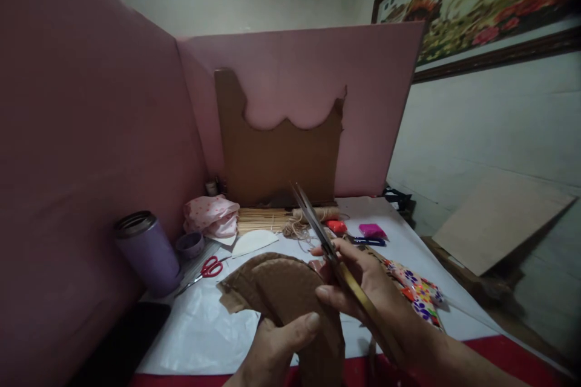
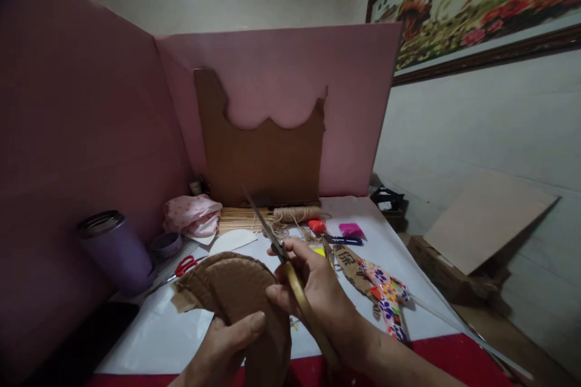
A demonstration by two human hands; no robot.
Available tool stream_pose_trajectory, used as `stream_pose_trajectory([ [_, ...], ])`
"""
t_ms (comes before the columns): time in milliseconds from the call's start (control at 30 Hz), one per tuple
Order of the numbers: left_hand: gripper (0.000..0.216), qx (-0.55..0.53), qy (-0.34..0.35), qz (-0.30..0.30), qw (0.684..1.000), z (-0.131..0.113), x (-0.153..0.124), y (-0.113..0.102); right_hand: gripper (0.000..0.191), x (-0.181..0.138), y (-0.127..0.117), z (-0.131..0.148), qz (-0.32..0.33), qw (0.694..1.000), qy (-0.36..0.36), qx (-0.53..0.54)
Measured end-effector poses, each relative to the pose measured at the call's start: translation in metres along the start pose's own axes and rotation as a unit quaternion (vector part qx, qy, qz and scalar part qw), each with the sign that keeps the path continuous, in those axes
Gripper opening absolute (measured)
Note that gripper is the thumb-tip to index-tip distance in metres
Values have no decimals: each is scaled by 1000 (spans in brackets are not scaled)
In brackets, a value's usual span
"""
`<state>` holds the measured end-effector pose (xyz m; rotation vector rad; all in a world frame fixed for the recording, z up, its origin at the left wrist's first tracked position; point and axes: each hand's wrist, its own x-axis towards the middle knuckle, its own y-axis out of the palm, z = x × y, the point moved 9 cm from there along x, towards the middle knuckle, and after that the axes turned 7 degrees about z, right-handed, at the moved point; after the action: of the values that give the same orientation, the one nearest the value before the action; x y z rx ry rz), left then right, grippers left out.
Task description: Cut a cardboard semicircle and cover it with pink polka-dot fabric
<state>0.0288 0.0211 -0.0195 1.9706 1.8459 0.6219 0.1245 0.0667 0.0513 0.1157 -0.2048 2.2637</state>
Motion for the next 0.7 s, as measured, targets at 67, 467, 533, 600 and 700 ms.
stream_pose_trajectory([
  [67,35,-14,5,-18,1000,0,0,-2,33,-2,1,1,2,1000,-10,-27],
  [467,11,-148,-75,-158,973,3,3,-26,43,-8,1,-25,-18,1000,-9,-16],
  [533,11,-151,-74,-153,974,5,3,-27,44,-8,6,-28,-1,1000,-4,-1],
  [600,12,-149,-68,-151,975,6,4,-30,46,-7,9,-28,0,1000,-9,-1],
  [700,16,-130,-66,-152,978,7,4,-35,45,-6,11,-22,-1,1000,-18,0],
])
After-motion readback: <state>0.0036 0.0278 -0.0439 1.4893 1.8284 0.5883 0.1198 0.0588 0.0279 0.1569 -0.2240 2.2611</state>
